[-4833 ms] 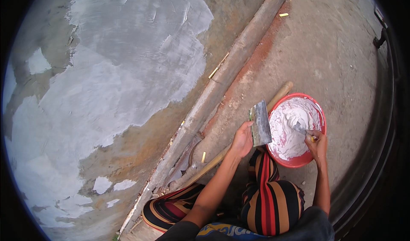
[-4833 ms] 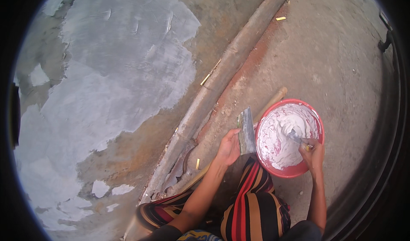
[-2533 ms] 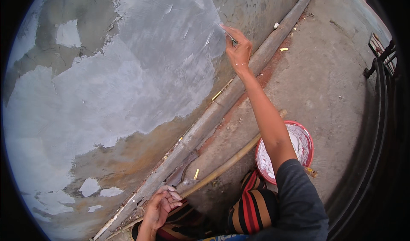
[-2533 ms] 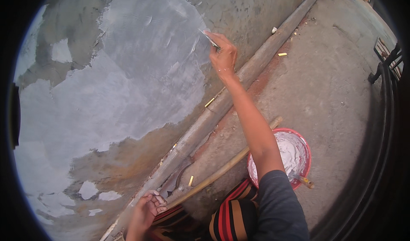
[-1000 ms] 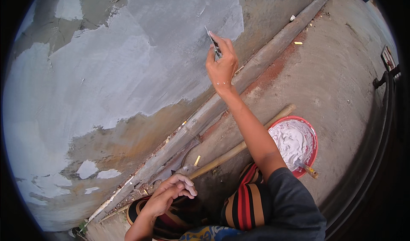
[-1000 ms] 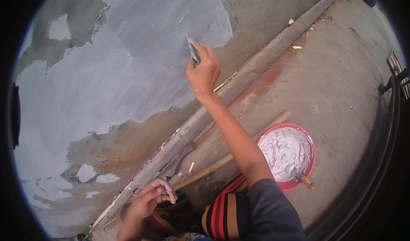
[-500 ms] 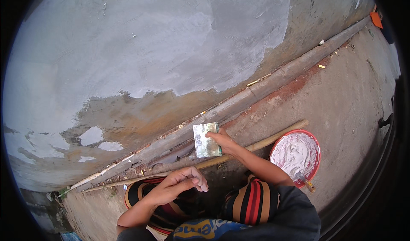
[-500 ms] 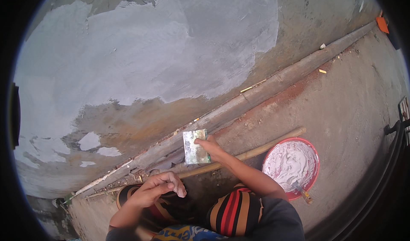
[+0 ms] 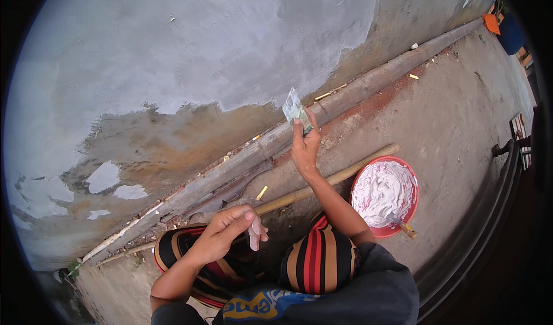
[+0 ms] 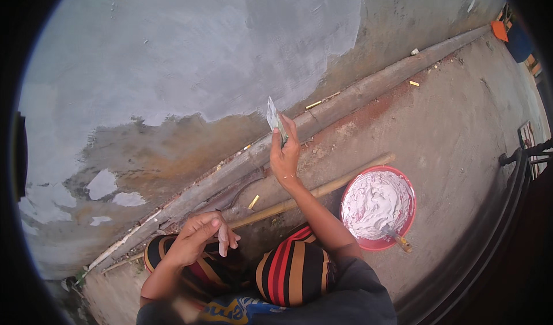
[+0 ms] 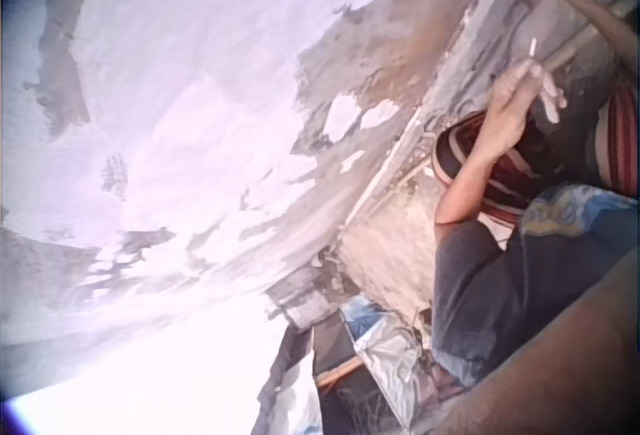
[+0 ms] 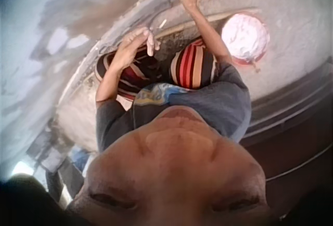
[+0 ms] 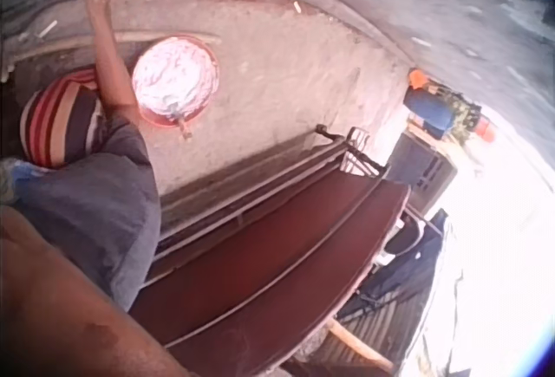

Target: The person scoops white plaster from a red bucket using a trowel and applies it to a curved concrete wall. They repeatedly spread and smooth the plaster over the surface with a flat trowel.

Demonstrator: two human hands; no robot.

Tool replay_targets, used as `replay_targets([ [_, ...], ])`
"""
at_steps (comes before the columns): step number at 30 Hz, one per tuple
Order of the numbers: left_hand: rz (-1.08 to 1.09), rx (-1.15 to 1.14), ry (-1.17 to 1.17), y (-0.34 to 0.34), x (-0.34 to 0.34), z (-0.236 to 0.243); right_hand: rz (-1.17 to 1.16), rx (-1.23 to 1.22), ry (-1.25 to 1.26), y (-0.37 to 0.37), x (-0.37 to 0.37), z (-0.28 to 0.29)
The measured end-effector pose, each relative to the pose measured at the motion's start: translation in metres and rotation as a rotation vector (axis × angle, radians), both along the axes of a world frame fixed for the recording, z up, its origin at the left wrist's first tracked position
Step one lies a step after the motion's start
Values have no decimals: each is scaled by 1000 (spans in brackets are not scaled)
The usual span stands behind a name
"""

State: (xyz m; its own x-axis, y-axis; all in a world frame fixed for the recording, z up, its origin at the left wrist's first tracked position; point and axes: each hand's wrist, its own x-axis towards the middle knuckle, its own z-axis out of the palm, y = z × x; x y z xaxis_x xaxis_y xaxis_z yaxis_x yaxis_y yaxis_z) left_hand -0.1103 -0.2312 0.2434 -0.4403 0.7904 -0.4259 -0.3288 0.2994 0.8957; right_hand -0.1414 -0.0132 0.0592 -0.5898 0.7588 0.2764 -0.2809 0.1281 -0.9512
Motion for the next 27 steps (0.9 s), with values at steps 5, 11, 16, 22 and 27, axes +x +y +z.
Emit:
replay_targets([
  [5, -56, -37, 72, -21, 8, 7, -233, 225, 60, -12, -41, 18],
  [11, -21, 73, 10, -46, 12, 13, -135, 63, 39, -14, -42, 15],
  [16, 48, 96, -7, -50, 14, 20, -125, 53, -9, -14, -37, 12],
  [22, 131, 183, -54, -68, 14, 15, 72, -667, -144, -15, -20, 4],
  [27, 330, 132, 178, -48, 9, 21, 454, -1257, -1, -29, 5, -47],
])
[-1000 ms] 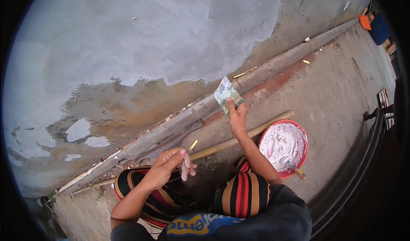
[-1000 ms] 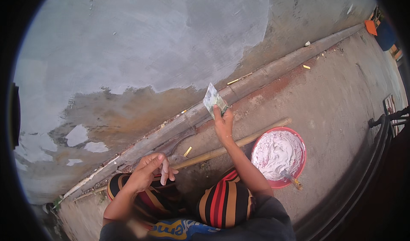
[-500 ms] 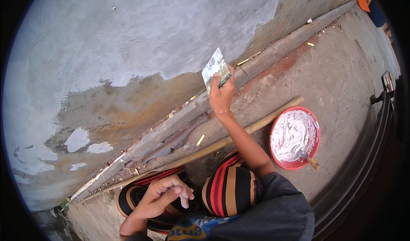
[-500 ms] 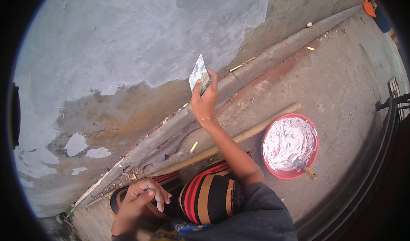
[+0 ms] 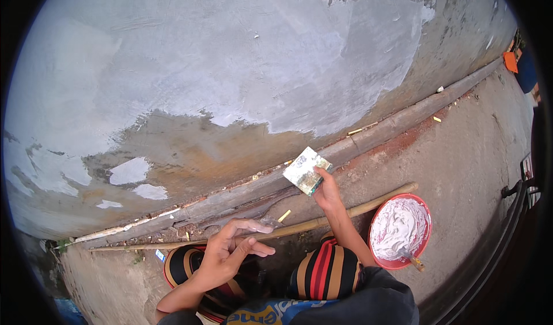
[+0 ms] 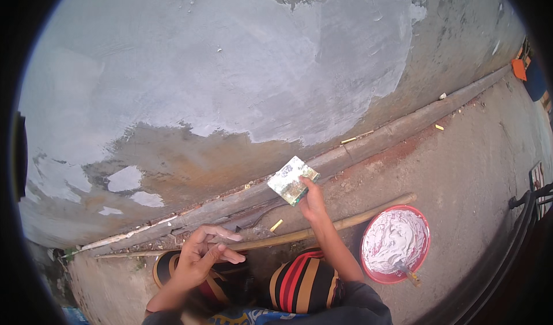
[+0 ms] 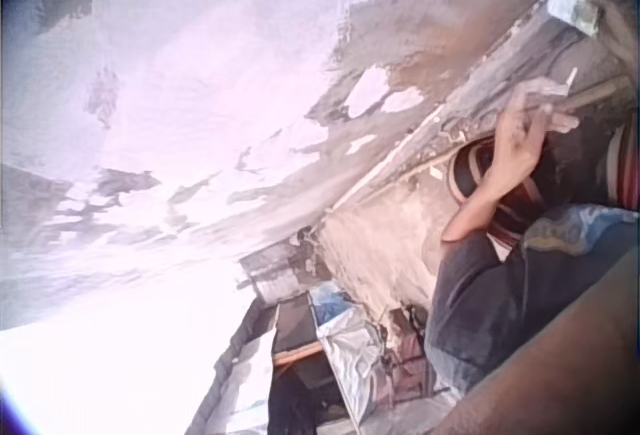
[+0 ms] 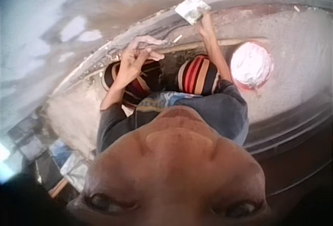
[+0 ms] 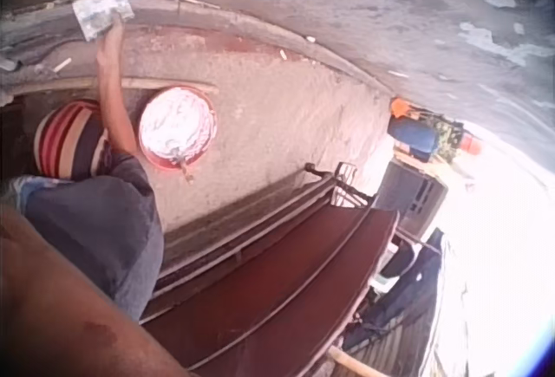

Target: The person scoops white plaster from a red bucket using a trowel and applies it to a curved concrete wall. They repeatedly spread and smooth the plaster over the surface with a flat trowel.

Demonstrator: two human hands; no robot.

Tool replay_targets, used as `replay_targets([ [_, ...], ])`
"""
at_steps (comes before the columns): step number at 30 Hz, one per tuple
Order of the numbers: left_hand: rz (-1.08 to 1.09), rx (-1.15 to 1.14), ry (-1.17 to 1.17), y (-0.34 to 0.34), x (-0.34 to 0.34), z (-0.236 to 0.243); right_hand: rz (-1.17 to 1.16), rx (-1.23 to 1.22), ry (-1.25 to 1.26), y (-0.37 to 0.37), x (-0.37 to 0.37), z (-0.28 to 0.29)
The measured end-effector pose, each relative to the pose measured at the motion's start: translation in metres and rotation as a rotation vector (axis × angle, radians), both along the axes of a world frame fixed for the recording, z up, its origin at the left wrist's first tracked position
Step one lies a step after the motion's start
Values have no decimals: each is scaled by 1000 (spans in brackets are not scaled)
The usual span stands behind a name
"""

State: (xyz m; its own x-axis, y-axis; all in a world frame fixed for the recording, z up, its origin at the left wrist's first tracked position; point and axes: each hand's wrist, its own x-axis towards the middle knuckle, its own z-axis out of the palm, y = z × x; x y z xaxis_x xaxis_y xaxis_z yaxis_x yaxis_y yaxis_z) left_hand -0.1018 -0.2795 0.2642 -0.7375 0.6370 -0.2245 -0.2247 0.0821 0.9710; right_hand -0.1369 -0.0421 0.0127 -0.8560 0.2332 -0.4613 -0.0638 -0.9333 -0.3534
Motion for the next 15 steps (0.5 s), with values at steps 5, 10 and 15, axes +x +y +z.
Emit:
replay_targets([
  [5, 139, -239, 417, -2, -19, -15, 76, 38, -30, 1, 24, -12],
  [10, 176, -367, 625, 5, -32, -19, -172, 796, 47, 13, 18, 85],
  [15, 116, -372, 717, 19, -37, -36, -757, 1891, 271, 47, -14, 238],
])
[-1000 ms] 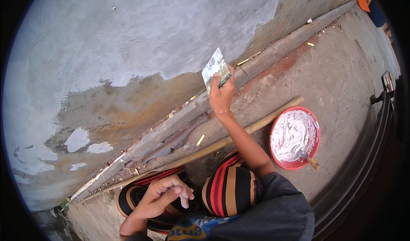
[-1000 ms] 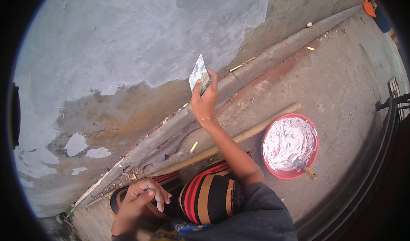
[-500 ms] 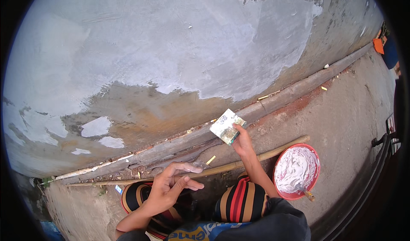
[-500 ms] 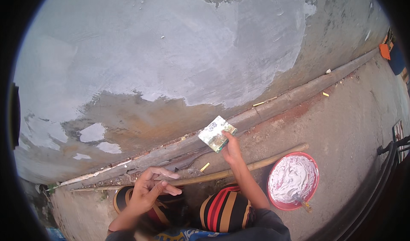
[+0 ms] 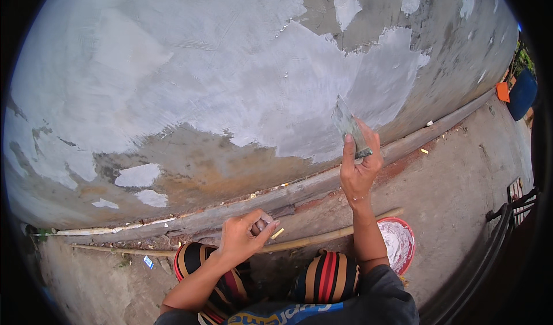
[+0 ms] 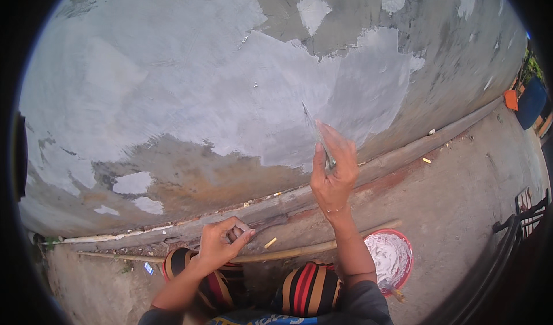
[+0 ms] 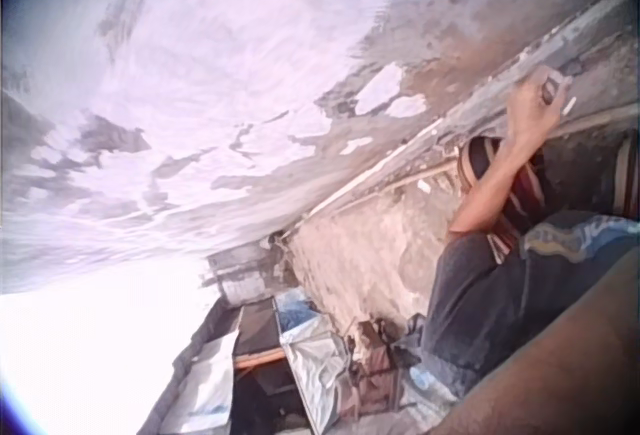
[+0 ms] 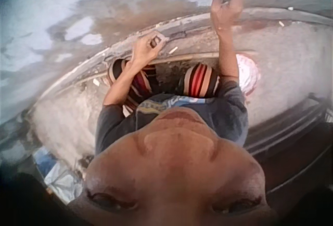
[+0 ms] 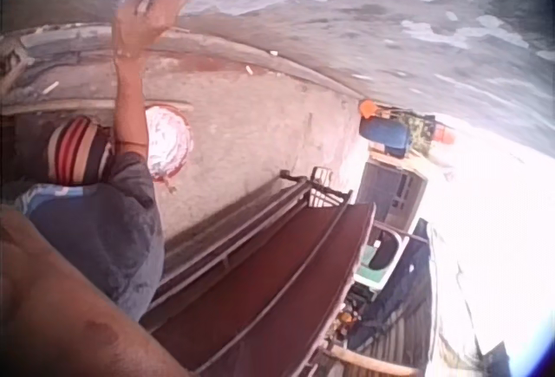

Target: The person scoops white plaster from a red bucket using a trowel and applies it to a curved concrete wall. They repeatedly spread and smooth the plaster over the surface with a flat trowel.

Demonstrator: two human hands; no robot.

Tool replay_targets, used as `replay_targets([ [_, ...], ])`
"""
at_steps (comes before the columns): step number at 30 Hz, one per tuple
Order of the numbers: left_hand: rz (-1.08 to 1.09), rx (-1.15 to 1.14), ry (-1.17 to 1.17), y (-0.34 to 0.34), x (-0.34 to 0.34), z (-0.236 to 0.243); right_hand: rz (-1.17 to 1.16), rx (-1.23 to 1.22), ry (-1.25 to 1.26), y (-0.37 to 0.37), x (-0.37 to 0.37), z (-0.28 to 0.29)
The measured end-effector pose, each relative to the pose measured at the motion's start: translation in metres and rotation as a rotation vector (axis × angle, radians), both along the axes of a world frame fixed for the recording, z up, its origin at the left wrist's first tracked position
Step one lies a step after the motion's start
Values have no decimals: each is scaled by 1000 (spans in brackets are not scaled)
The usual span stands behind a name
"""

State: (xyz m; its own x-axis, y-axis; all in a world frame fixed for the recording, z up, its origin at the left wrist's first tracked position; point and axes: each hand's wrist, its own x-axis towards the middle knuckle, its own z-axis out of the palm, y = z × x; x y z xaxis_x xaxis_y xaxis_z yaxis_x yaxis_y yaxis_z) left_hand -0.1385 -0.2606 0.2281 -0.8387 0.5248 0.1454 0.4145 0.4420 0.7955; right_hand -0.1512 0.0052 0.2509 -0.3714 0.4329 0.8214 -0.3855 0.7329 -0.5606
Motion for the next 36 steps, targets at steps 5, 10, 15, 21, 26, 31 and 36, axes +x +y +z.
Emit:
replay_targets([
  [5, -41, -122, 39, 12, -8, 5, -132, 346, 44, -5, -32, 65],
  [10, -40, -135, 99, 14, -16, -7, -133, 333, -35, -27, -44, 59],
  [15, -95, -255, 138, 17, -18, -7, -92, 400, -95, -51, -54, 43],
  [21, -124, -231, 117, 14, -15, -13, -21, 270, 40, -43, -41, 89],
  [26, -183, -219, 97, 16, -14, -6, -228, 405, 151, -21, -61, 113],
  [31, -208, -228, 93, 15, -16, -6, -241, 438, 86, -53, -70, 104],
  [36, -251, -357, -13, 17, -23, -2, 396, 568, -198, -135, -49, 47],
])
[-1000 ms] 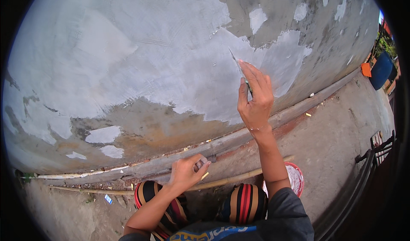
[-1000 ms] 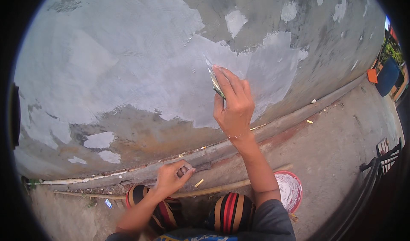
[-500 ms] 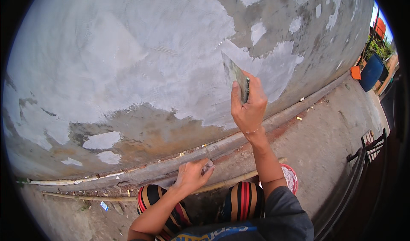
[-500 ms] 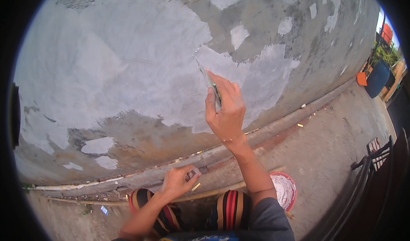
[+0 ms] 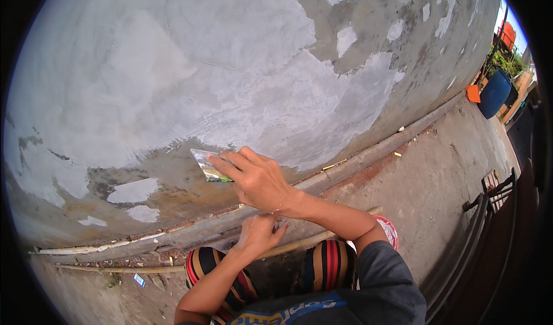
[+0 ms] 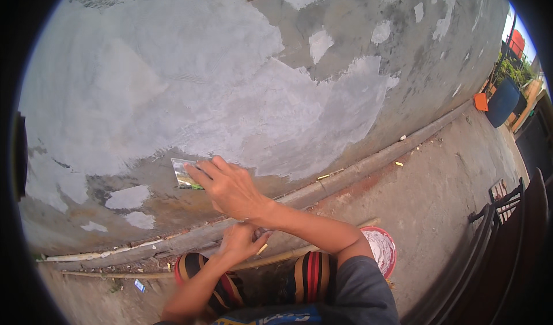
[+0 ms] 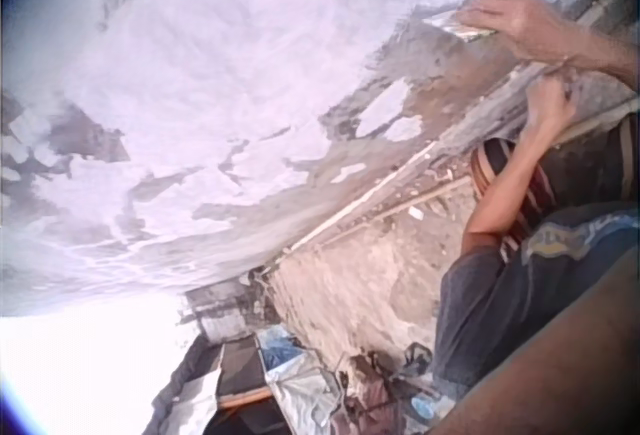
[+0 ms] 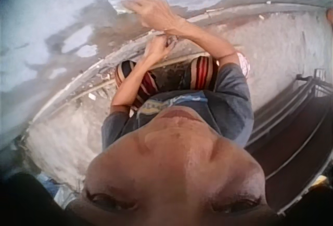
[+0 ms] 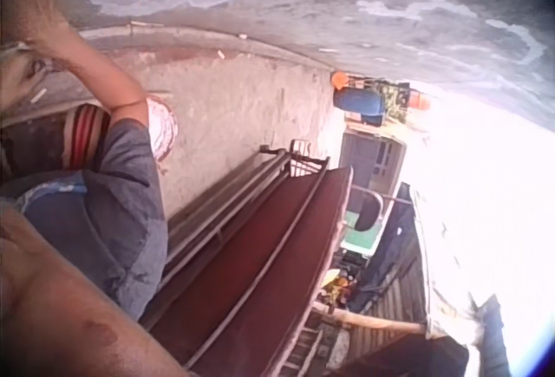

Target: The person scoops white plaster from a red bucket using a trowel and applies it to a curved concrete wall. They repeatedly spread and smooth the plaster over the surface with a flat trowel.

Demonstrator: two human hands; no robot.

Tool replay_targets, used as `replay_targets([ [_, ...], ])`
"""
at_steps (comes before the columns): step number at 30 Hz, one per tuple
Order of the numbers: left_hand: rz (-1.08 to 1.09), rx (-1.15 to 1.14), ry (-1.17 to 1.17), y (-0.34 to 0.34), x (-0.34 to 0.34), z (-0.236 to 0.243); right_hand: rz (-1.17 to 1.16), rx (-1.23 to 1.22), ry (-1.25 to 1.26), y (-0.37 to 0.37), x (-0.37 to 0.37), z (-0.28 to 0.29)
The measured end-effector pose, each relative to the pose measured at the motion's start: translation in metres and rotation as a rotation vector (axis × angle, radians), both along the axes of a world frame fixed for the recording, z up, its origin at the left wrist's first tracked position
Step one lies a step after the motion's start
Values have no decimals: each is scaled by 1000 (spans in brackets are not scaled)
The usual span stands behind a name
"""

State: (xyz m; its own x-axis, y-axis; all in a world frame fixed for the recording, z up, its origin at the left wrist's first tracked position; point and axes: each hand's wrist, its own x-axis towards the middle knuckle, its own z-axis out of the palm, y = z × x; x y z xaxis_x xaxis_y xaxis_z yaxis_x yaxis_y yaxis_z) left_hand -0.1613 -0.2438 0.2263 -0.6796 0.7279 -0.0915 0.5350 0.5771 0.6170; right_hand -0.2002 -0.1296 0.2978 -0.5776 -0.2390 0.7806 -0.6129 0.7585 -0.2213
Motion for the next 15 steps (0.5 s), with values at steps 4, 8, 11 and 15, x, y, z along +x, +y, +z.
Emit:
replay_targets([
  [4, -83, 76, 116, -6, -6, -40, 240, -111, -339, 2, 20, 19],
  [8, -38, 179, -59, 11, -4, -91, 528, -632, -1039, 21, 26, 12],
  [11, -105, 78, -114, 27, -7, -76, 509, -1125, -1401, 26, 24, -18],
  [15, -100, 192, 144, 35, -4, -107, 497, -1418, -1432, 42, 22, -39],
])
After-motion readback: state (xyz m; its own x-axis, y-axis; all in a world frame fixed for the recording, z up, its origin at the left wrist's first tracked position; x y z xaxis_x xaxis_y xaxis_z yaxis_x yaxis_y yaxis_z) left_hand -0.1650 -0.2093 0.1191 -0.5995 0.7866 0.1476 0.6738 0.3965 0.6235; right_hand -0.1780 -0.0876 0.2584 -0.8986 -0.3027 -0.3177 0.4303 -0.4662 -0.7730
